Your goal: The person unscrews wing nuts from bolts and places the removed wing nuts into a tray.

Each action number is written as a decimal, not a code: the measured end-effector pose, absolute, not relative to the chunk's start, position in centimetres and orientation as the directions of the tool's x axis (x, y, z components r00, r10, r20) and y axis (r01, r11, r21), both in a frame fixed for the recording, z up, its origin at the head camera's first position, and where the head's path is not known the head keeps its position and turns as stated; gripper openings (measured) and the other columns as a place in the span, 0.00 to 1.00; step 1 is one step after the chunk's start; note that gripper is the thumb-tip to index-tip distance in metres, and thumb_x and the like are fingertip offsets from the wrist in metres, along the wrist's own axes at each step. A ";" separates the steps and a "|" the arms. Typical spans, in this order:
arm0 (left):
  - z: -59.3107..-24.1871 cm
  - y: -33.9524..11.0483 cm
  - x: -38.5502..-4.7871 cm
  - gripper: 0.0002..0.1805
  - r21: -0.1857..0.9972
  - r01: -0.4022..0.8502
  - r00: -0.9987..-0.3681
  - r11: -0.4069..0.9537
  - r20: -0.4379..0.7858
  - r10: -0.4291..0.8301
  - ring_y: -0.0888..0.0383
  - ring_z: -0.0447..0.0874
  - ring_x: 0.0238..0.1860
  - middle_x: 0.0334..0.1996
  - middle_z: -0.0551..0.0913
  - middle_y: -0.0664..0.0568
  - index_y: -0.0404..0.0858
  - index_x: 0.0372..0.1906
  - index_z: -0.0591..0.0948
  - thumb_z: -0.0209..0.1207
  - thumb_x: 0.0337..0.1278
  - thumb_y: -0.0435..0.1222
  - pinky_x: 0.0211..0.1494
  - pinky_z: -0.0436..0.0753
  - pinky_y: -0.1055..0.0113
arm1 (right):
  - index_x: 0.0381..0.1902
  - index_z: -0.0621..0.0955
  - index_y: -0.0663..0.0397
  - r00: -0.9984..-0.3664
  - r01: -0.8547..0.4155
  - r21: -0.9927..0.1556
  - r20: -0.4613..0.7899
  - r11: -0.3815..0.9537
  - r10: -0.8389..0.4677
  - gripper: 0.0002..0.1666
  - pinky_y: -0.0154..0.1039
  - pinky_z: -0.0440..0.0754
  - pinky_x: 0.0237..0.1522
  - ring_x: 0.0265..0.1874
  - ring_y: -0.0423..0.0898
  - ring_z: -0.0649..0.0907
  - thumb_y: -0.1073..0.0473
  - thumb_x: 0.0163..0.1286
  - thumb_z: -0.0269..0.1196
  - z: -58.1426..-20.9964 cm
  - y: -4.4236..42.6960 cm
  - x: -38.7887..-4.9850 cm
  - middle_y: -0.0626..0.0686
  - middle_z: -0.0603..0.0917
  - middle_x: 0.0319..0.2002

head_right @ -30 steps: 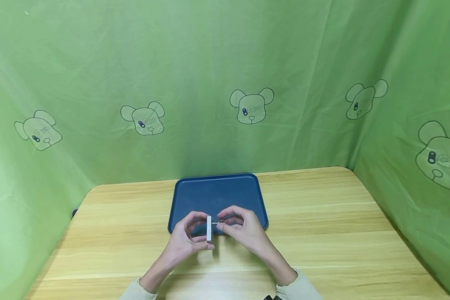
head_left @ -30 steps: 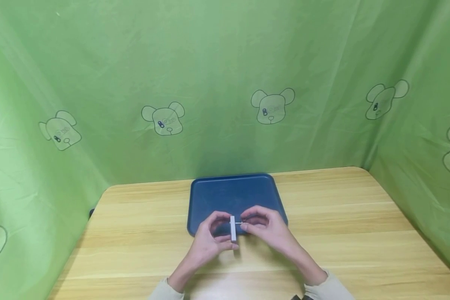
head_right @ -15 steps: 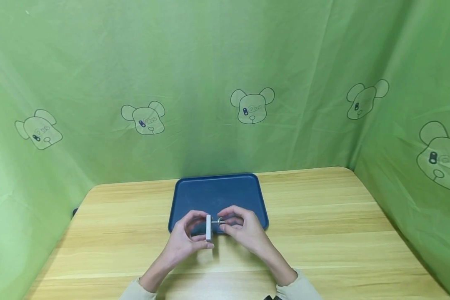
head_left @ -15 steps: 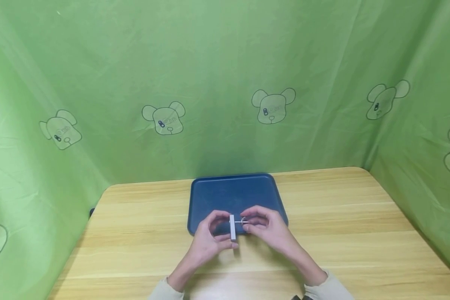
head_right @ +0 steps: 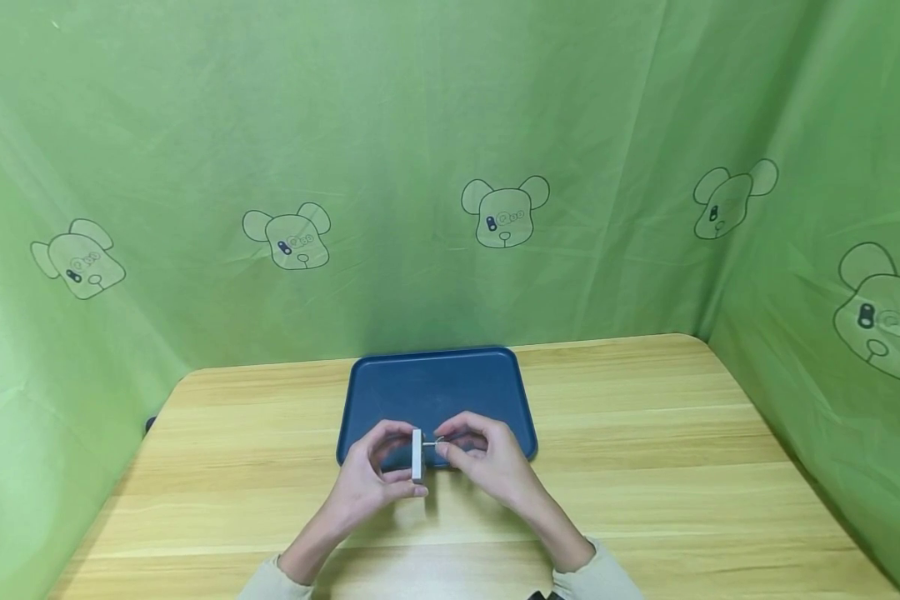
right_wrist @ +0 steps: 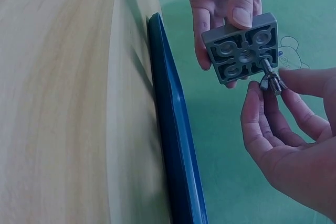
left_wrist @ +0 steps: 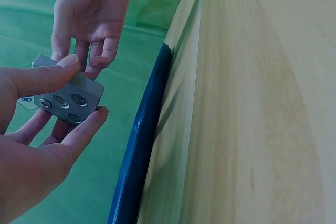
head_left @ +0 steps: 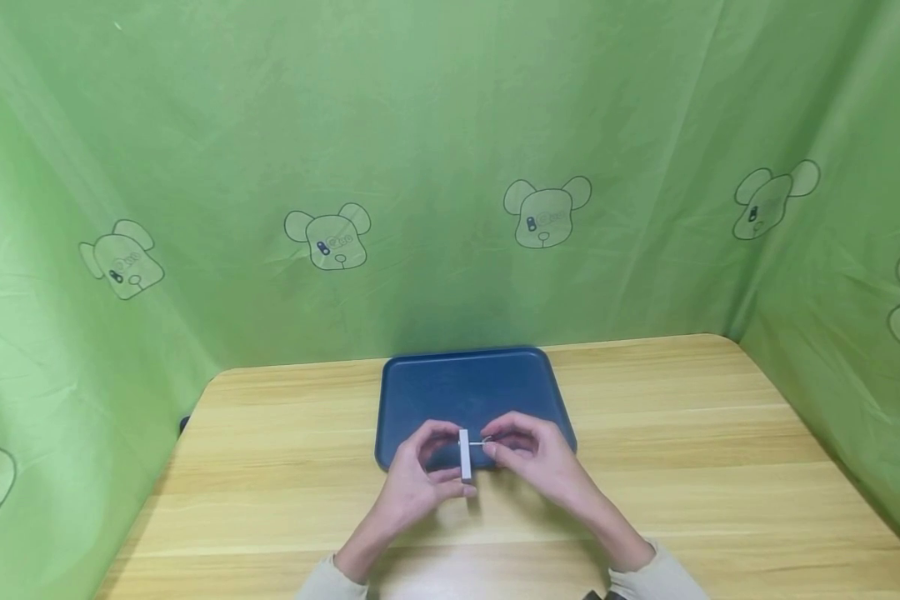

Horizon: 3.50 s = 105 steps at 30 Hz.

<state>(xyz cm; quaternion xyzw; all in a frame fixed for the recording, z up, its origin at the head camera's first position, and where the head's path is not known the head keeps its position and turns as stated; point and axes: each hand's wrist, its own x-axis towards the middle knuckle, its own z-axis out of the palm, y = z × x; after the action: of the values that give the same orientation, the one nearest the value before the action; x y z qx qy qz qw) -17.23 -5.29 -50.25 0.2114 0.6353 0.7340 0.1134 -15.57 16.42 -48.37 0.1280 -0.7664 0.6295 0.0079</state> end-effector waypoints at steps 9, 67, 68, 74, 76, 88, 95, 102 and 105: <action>-50.2 -5.3 -17.2 0.39 0.982 0.108 -0.884 -0.157 0.167 0.437 0.29 0.72 0.65 0.58 0.77 0.37 0.31 0.57 0.76 0.72 0.31 0.12 0.58 0.89 0.54 | 0.47 0.83 0.67 -0.969 -0.185 -0.974 0.158 0.131 -0.192 0.12 0.53 0.92 0.47 0.48 0.64 0.87 0.61 0.72 0.66 -48.4 16.4 -15.7 0.67 0.85 0.47; -50.2 -5.4 -17.2 0.39 0.984 0.099 -0.883 -0.151 0.157 0.442 0.29 0.70 0.67 0.59 0.77 0.36 0.32 0.57 0.76 0.72 0.31 0.12 0.58 0.88 0.56 | 0.55 0.82 0.68 -0.956 -0.209 -0.970 0.177 0.121 -0.234 0.20 0.39 0.90 0.53 0.52 0.60 0.86 0.68 0.66 0.70 -48.1 16.6 -15.5 0.71 0.82 0.54; -50.1 -5.4 -17.2 0.39 0.984 0.100 -0.883 -0.150 0.157 0.441 0.30 0.70 0.67 0.59 0.77 0.36 0.32 0.57 0.76 0.72 0.31 0.12 0.58 0.88 0.56 | 0.55 0.81 0.69 -0.956 -0.209 -0.971 0.177 0.118 -0.235 0.20 0.39 0.90 0.53 0.52 0.61 0.86 0.69 0.65 0.70 -48.2 16.6 -15.5 0.71 0.82 0.54; -50.0 -5.5 -17.2 0.39 0.983 0.107 -0.883 -0.151 0.163 0.439 0.29 0.70 0.67 0.59 0.77 0.37 0.32 0.58 0.76 0.72 0.31 0.12 0.58 0.88 0.56 | 0.55 0.81 0.70 -0.961 -0.189 -0.974 0.156 0.126 -0.230 0.21 0.38 0.90 0.52 0.50 0.62 0.87 0.69 0.65 0.70 -48.3 16.6 -15.5 0.72 0.81 0.54; -49.9 -5.5 -17.2 0.39 0.982 0.107 -0.883 -0.154 0.165 0.440 0.29 0.70 0.67 0.59 0.77 0.38 0.32 0.58 0.76 0.72 0.31 0.12 0.58 0.88 0.55 | 0.55 0.81 0.69 -0.963 -0.181 -0.975 0.149 0.127 -0.225 0.21 0.38 0.90 0.51 0.49 0.63 0.87 0.70 0.64 0.70 -48.3 16.5 -15.5 0.72 0.82 0.53; -49.8 -5.5 -17.3 0.39 0.981 0.106 -0.879 -0.164 0.170 0.445 0.29 0.70 0.67 0.59 0.77 0.38 0.32 0.58 0.76 0.72 0.31 0.12 0.59 0.88 0.54 | 0.51 0.83 0.66 -0.961 -0.205 -0.967 0.169 0.152 -0.221 0.16 0.36 0.90 0.51 0.47 0.58 0.88 0.71 0.64 0.69 -48.3 16.6 -15.3 0.71 0.83 0.51; -49.9 -5.5 -17.2 0.39 0.981 0.108 -0.880 -0.159 0.169 0.444 0.29 0.70 0.67 0.59 0.77 0.38 0.32 0.58 0.76 0.72 0.31 0.12 0.59 0.88 0.55 | 0.50 0.84 0.64 -0.964 -0.194 -0.969 0.159 0.155 -0.214 0.15 0.39 0.91 0.50 0.46 0.55 0.88 0.71 0.64 0.68 -48.4 16.5 -15.5 0.67 0.85 0.49; -49.8 -5.5 -17.3 0.39 0.982 0.098 -0.882 -0.164 0.162 0.442 0.29 0.70 0.67 0.59 0.77 0.38 0.32 0.57 0.76 0.72 0.31 0.12 0.59 0.88 0.55 | 0.50 0.84 0.63 -0.964 -0.198 -0.964 0.159 0.177 -0.212 0.15 0.38 0.91 0.50 0.46 0.54 0.89 0.67 0.65 0.70 -48.5 16.5 -15.5 0.64 0.85 0.49; -49.8 -5.4 -17.3 0.39 0.982 0.097 -0.883 -0.164 0.161 0.442 0.29 0.70 0.67 0.59 0.77 0.39 0.32 0.57 0.76 0.72 0.31 0.11 0.59 0.88 0.55 | 0.50 0.84 0.63 -0.964 -0.199 -0.964 0.159 0.179 -0.212 0.15 0.38 0.91 0.50 0.46 0.53 0.89 0.66 0.66 0.70 -48.4 16.5 -15.5 0.64 0.85 0.50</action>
<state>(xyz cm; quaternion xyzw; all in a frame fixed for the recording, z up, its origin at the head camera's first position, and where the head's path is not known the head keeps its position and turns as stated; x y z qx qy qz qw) -17.28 -5.45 -49.84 0.2119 0.6356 0.7330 0.1176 -15.52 16.48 -48.45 0.1339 -0.7678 0.6265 -0.0054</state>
